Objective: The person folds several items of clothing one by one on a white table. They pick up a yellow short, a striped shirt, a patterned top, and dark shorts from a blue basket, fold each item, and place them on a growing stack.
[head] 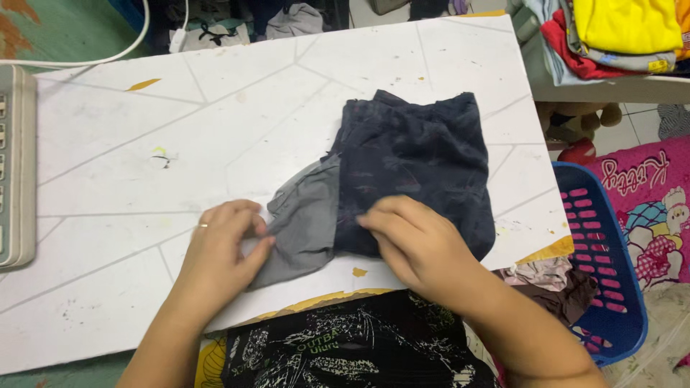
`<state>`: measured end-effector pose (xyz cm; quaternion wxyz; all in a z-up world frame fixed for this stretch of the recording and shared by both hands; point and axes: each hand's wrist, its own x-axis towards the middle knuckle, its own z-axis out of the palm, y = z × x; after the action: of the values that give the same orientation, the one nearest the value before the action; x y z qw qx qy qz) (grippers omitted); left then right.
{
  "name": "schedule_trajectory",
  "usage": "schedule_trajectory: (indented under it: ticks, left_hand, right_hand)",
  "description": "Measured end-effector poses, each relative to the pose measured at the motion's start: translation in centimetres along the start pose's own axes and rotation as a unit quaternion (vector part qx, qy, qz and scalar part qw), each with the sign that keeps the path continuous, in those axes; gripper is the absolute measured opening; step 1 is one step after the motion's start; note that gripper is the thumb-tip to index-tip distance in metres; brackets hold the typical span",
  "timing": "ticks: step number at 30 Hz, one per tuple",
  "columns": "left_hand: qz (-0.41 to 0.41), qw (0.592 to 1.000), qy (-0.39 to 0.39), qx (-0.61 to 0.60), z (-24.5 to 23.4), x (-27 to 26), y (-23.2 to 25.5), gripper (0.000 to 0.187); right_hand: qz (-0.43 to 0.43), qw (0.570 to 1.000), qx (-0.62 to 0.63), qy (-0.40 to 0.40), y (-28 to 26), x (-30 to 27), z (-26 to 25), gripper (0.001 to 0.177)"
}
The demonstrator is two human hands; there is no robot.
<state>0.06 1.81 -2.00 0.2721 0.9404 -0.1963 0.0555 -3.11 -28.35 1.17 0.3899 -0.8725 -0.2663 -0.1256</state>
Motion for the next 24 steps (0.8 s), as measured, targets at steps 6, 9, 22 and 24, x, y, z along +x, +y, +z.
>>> schedule_trajectory:
  ticks: [6,9,22,24]
  left_hand:
    - [-0.122,0.879,0.032,-0.46,1.9,0.5,-0.1,0.015]
    - [-0.078,0.839,0.033,-0.537,3.1,1.7,0.9,0.015]
    - [0.035,0.796,0.111,-0.593,8.7,3.4,3.3,0.024]
    - [0.038,0.786,0.12,-0.605,9.1,2.8,2.9,0.024]
  right_hand:
    - [-0.018,0.988,-0.1,-0.118,0.9,2.9,2.9,0.037]
    - [-0.004,0.987,-0.11,-0.115,1.5,2.6,3.5,0.027]
    - [-0.045,0.99,-0.105,-0.078,1.9,1.8,3.8,0.028]
    - [-0.034,0.991,-0.102,-0.08,2.1,1.6,3.8,0.027]
